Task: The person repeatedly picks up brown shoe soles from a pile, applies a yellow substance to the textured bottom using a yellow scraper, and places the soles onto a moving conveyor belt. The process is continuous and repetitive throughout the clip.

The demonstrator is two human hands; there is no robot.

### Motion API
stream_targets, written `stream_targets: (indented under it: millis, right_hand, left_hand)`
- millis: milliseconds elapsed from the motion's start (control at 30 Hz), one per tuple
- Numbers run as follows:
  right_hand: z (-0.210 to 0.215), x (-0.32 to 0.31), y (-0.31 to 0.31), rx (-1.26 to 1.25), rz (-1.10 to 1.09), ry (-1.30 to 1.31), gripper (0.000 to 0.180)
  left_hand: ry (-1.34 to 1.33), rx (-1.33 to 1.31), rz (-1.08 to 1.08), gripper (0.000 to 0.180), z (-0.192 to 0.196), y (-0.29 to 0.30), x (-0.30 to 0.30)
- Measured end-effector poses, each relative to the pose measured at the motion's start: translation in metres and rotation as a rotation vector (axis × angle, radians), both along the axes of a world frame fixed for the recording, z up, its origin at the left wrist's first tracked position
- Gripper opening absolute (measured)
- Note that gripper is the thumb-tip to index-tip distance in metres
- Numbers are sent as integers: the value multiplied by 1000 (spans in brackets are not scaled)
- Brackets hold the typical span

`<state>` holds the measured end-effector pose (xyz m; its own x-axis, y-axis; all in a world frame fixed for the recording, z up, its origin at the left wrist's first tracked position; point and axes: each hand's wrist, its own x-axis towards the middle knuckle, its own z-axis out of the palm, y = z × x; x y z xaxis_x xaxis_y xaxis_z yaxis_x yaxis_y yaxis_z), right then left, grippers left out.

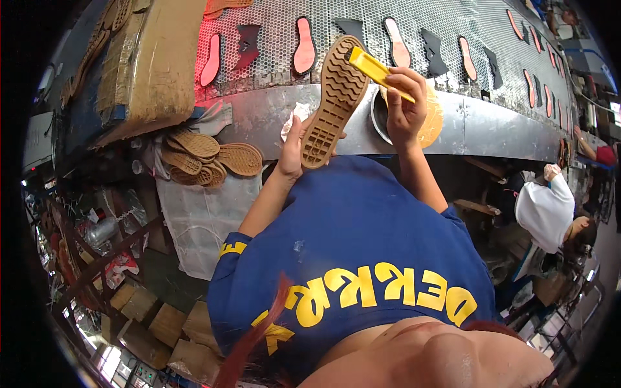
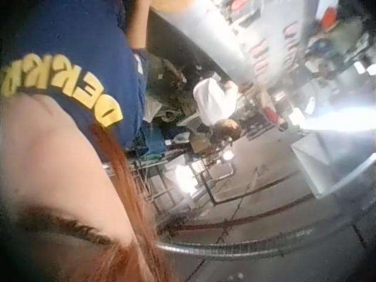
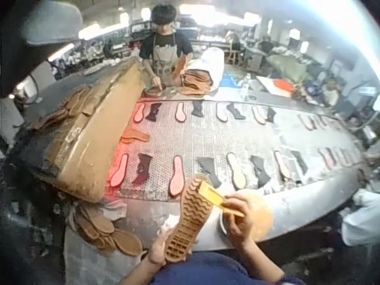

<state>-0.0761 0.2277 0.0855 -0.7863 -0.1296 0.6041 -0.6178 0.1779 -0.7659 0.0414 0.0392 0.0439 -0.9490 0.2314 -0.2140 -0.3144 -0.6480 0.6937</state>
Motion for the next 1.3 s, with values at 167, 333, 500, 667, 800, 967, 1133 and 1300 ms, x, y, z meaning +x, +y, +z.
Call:
stream_targets:
  millis: [167, 333, 500, 667, 800, 967, 1133, 1300]
  right_hand:
    - [1, 2, -3, -57, -44, 20, 16]
    - [-1, 8, -2, -90, -65, 25, 15]
    - [0, 10, 1, -11, -23, 46, 17]
    - [4, 11, 3, -71, 45, 16, 14]
    - [9, 16, 8, -67, 150, -38, 14]
    - [8, 20, 16, 8, 274, -45, 17]
    - [14, 32, 18, 128, 307, -29, 19]
    - [15, 50, 19, 190, 330, -72, 21]
  left_hand:
    - [35, -73, -44, 90, 17, 2, 10]
    - [43, -59, -62, 90, 16, 3, 15]
    - [101, -97, -73, 87, 24, 5, 16]
    - [140, -65, -134, 86, 17, -3, 16]
    - [131, -102, -91, 87, 24, 2, 15]
    - [116, -56, -55, 88, 19, 2, 15]
    - [11, 29, 11, 85, 32, 8, 14]
    - [-40, 92, 47, 82, 34, 13, 11]
